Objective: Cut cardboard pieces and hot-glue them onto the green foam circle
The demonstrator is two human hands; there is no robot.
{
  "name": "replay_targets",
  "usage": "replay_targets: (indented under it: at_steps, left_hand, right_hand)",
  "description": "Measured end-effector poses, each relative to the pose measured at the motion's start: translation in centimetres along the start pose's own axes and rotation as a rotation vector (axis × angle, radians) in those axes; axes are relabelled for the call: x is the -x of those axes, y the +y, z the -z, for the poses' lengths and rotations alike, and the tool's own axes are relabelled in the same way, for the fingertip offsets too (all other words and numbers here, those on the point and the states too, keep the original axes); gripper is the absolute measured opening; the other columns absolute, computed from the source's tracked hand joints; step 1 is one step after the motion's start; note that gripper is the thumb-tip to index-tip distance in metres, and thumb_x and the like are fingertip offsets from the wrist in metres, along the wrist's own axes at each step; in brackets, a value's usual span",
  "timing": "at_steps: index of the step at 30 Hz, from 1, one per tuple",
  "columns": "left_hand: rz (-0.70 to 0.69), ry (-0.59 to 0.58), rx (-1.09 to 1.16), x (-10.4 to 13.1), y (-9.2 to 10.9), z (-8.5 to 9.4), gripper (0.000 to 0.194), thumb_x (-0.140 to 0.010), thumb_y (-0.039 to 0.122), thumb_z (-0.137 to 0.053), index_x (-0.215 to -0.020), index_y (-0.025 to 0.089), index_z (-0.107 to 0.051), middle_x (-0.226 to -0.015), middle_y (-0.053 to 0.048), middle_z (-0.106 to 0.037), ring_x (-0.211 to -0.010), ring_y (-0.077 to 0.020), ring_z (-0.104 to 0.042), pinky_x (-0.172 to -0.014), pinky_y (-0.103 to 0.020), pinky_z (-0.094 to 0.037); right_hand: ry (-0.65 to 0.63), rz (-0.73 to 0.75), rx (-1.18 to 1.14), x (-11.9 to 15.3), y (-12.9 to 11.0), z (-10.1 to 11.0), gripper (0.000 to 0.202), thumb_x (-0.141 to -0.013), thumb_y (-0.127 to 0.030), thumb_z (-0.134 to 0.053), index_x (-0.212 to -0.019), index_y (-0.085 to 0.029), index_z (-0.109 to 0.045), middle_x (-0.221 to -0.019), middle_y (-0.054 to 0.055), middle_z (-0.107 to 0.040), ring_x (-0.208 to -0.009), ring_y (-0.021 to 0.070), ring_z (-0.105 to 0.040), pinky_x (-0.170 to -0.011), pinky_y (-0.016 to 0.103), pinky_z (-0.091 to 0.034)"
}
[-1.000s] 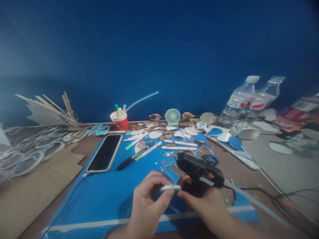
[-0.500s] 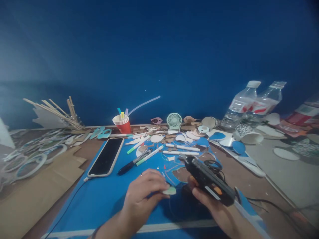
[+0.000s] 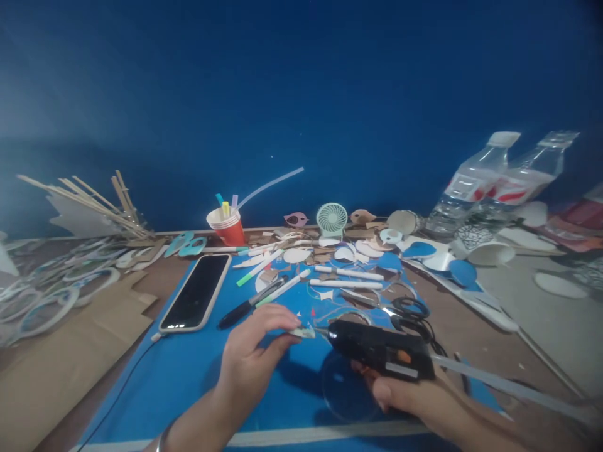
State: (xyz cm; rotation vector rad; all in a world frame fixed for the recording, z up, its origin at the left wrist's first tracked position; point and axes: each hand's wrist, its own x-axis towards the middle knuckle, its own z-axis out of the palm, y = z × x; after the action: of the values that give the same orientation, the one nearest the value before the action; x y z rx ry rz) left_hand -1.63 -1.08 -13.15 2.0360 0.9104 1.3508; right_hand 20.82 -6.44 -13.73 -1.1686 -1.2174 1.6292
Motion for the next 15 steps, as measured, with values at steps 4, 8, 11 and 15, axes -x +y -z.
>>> replay_targets:
  at_steps: [4, 8, 11, 15]
  left_hand:
    - [0.042, -0.018, -0.041, 0.02, -0.05, 0.04, 0.016, -0.075, 0.009, -0.059, -0.084, 0.020, -0.064, -0.081, -0.004, -0.066, -0.082, -0.0190, -0.060, -0.074, -0.033, -0.048]
    - [0.030, -0.047, -0.006, -0.04, -0.10, -0.07, 0.015, -0.076, 0.009, -0.057, -0.085, 0.019, -0.063, -0.082, -0.005, -0.066, -0.082, -0.0193, -0.059, -0.074, -0.034, -0.048]
    - [0.025, -0.058, 0.013, -0.09, -0.10, -0.14, 0.017, -0.076, 0.008, -0.056, -0.086, 0.019, -0.063, -0.082, -0.005, -0.066, -0.082, -0.0190, -0.059, -0.074, -0.034, -0.048]
    - [0.042, -0.067, 0.018, -0.09, -0.02, -0.17, 0.019, -0.076, 0.006, -0.056, -0.086, 0.020, -0.063, -0.082, -0.004, -0.065, -0.082, -0.0178, -0.059, -0.074, -0.032, -0.048]
  right_hand:
    - [0.070, -0.020, -0.042, -0.03, 0.47, -0.34, 0.045, -0.058, -0.052, -0.067, -0.079, -0.014, -0.061, -0.065, 0.003, -0.057, -0.048, 0.0102, -0.047, -0.046, 0.023, -0.041]
    - [0.094, -0.026, 0.009, 0.02, 0.56, -0.65, 0.046, -0.059, -0.056, -0.065, -0.076, -0.013, -0.061, -0.069, 0.005, -0.059, -0.046, 0.0097, -0.046, -0.045, 0.023, -0.040]
    - [0.112, -0.052, 0.051, 0.03, 0.41, -0.63, 0.047, -0.058, -0.058, -0.063, -0.074, -0.014, -0.062, -0.066, 0.004, -0.057, -0.048, 0.0107, -0.046, -0.045, 0.024, -0.039]
    - [0.100, -0.061, 0.126, 0.00, 1.02, -0.33, 0.051, -0.060, -0.063, -0.059, -0.073, -0.013, -0.062, -0.060, 0.003, -0.055, -0.049, 0.0122, -0.047, -0.046, 0.025, -0.039]
